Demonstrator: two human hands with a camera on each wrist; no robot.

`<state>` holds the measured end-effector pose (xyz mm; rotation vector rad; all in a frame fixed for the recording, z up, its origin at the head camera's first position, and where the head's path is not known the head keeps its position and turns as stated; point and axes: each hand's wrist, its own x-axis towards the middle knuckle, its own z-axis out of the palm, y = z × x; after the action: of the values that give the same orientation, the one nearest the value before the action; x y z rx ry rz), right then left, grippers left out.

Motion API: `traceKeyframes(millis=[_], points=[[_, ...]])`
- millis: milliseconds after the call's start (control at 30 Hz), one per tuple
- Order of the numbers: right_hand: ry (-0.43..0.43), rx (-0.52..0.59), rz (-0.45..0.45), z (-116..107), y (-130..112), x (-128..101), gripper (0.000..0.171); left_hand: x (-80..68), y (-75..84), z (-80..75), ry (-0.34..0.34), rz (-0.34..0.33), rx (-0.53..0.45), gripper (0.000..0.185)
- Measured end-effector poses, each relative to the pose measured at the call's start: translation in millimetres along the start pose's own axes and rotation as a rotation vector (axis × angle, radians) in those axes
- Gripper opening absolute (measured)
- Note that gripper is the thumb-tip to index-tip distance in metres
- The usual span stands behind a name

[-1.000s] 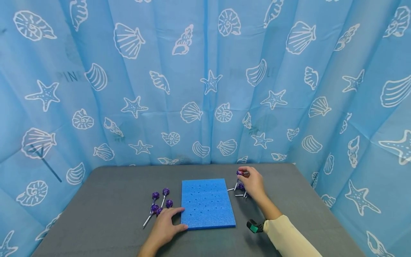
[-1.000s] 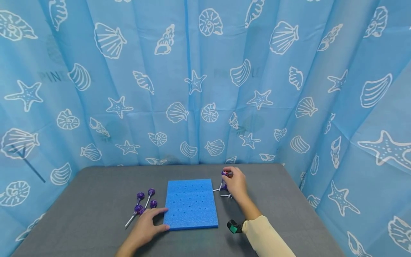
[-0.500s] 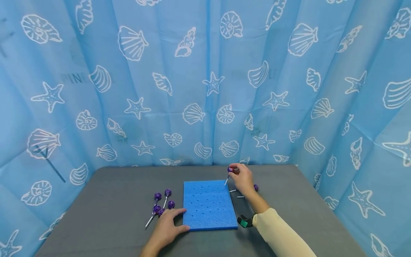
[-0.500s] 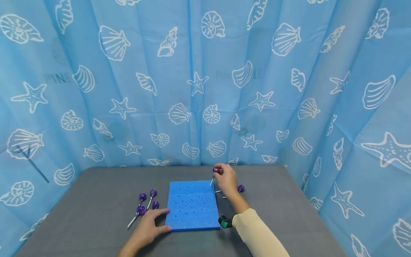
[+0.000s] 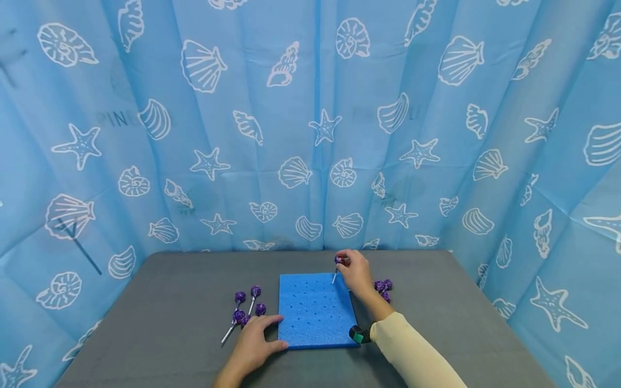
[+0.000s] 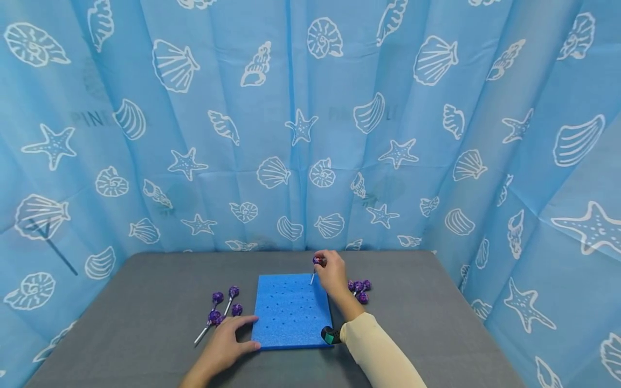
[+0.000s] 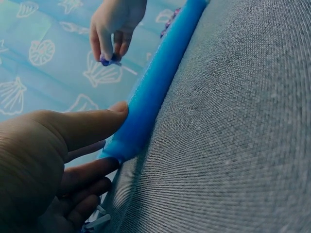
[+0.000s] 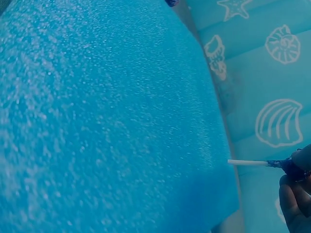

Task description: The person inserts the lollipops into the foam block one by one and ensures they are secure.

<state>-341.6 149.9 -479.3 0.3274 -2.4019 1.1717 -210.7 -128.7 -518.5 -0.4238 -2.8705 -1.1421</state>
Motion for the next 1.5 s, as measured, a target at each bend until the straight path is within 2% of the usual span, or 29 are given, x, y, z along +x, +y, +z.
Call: traceKeyframes(millis=[433,733,1000,1233,1500], points=[[-0.03,-0.01,-0.017,7.8,-2.8,-2.8,0.022,-1.1,1.1,-0.4,-0.001,-0.011,-0.013,0.06],[-0.02,-0.014,-0.013,6.6,-5.0,-8.7,0.009,0.2,1.6,-0.7,-0.008,-0.029,-0.013,0.061],[-0.028,-0.007,-0.035,8.3,-5.9,-15.4,0.012,0.5,0.6,1.1,-0.006,-0.037,-0.008,0.061],[-0.022,-0.005,-0.037,9.0,-5.7,-15.9,0.022,1.6,0.0,2.4,-0.011,-0.058,-0.016,0.061],[-0.029,-0.024,0.009,5.5,-6.3,-15.8,0.027,0.2,-1.6,2.3,0.006,-0.019,-0.01,0.061]])
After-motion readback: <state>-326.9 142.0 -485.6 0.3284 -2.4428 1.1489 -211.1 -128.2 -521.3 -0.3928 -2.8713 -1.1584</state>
